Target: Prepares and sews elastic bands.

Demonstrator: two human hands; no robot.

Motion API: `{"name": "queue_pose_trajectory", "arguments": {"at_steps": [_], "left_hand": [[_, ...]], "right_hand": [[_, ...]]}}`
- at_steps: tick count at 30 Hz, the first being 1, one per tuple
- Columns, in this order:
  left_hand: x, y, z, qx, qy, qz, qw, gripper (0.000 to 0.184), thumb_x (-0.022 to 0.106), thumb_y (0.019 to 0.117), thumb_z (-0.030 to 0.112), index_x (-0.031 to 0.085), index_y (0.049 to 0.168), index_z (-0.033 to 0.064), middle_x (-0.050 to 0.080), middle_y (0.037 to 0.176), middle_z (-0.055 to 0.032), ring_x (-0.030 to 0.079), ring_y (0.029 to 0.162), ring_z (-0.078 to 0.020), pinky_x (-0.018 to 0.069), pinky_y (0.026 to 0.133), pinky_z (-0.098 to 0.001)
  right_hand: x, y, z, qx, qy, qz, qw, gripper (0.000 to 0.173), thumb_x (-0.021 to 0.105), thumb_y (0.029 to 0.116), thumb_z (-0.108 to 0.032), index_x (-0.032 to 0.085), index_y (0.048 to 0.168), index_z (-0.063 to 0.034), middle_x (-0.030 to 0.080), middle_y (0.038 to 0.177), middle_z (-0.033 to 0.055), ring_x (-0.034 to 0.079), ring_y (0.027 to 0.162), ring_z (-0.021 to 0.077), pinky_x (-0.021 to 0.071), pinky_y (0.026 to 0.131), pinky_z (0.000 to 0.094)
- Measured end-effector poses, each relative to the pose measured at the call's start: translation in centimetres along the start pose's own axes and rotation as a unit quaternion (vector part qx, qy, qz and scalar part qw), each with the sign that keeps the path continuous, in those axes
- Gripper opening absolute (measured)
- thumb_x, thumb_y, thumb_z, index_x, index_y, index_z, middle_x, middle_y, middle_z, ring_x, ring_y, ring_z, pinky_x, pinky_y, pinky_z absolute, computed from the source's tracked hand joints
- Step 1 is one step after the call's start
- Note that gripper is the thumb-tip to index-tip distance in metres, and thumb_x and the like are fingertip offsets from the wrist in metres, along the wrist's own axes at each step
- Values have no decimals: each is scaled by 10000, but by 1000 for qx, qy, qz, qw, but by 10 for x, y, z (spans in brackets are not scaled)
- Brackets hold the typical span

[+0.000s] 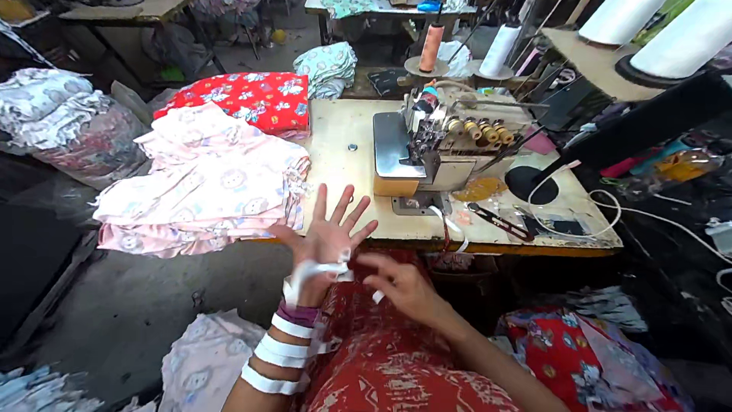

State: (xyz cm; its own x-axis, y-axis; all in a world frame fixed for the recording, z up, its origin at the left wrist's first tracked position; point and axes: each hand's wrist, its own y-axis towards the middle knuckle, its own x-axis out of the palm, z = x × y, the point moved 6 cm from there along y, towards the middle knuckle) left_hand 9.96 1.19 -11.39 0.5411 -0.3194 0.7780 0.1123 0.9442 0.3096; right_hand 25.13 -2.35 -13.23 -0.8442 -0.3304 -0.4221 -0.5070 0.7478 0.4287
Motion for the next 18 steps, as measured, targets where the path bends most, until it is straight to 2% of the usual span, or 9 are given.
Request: {"name": "queue_pose_trajectory", "arguments": {"at_steps": [2, 3, 4, 5, 6, 8, 12, 15, 18], "left_hand": [[7, -3, 18, 10, 23, -48, 999, 1021, 680, 730, 763, 317, 1594, 355, 459, 1582, -37, 541, 1370, -312, 544, 1016, -521], [6, -5, 23, 10, 63, -43, 997, 798, 707, 811, 649, 493, 1512, 334, 616, 1428, -21, 659, 1219, -242, 604, 921, -426], [3, -5, 21, 2, 133, -6, 991, 424, 712, 889, 509, 719, 1262, 307, 764, 1084, 37, 739, 924, -117, 620, 758, -292], [-1, -5, 14, -23, 232, 35, 972, 119, 720, 932, 358, 786, 979, 272, 756, 817, 78, 709, 706, -43, 594, 645, -225], [-5, -6, 1, -60, 324, 51, 943, 98, 689, 955, 203, 756, 885, 193, 731, 735, 61, 689, 641, -46, 594, 630, -232], [-5, -10, -34, -162, 407, 49, 897, 112, 659, 954, 84, 706, 1019, 6, 725, 809, 7, 699, 694, -81, 609, 680, -264], [6, -11, -63, -238, 379, 34, 894, 72, 680, 943, 32, 715, 986, -13, 735, 793, 37, 704, 685, -40, 610, 682, -218], [-6, -3, -37, -204, 492, -17, 846, 134, 634, 988, 68, 722, 1015, -30, 724, 823, 5, 688, 732, -14, 592, 738, -201], [-30, -5, 10, -102, 666, -17, 739, 162, 621, 1005, 90, 742, 1045, -11, 737, 874, -71, 698, 742, -94, 600, 742, -298]], "right_hand": [[-23, 7, 8, 72, 20, 74, 994, 405, 560, 1034, -160, 587, 1351, 91, 663, 808, 66, 568, 669, 27, 501, 656, 202], [-35, 8, 14, 99, 24, 110, 989, 396, 547, 1041, -160, 580, 1360, 71, 625, 762, 23, 527, 641, -11, 473, 629, 174], [-46, 8, 19, 109, 23, 139, 984, 385, 537, 1046, -155, 574, 1367, 53, 603, 735, -11, 503, 625, -41, 455, 619, 150], [-52, 9, 23, 107, 18, 160, 981, 378, 530, 1049, -149, 570, 1373, 42, 566, 709, -39, 479, 612, -56, 442, 614, 133], [-55, 11, 26, 101, 6, 171, 980, 372, 527, 1049, -142, 569, 1375, 31, 537, 689, -60, 464, 600, -65, 434, 607, 119], [-51, 13, 26, 86, -46, 176, 980, 361, 535, 1048, -138, 587, 1367, 22, 528, 668, -41, 463, 585, -35, 435, 601, 134], [-42, 13, 31, 82, -136, 152, 976, 363, 550, 1052, -176, 620, 1369, -13, 606, 692, 55, 537, 588, 78, 492, 608, 229], [-64, 4, 44, 182, -32, 18, 983, 334, 566, 1043, -230, 677, 1281, -25, 665, 783, -11, 531, 617, -27, 469, 598, 163], [-108, -28, 63, 260, -1, -58, 964, 226, 634, 977, -168, 744, 1080, -1, 677, 754, -71, 563, 619, -61, 499, 614, 148]]}}
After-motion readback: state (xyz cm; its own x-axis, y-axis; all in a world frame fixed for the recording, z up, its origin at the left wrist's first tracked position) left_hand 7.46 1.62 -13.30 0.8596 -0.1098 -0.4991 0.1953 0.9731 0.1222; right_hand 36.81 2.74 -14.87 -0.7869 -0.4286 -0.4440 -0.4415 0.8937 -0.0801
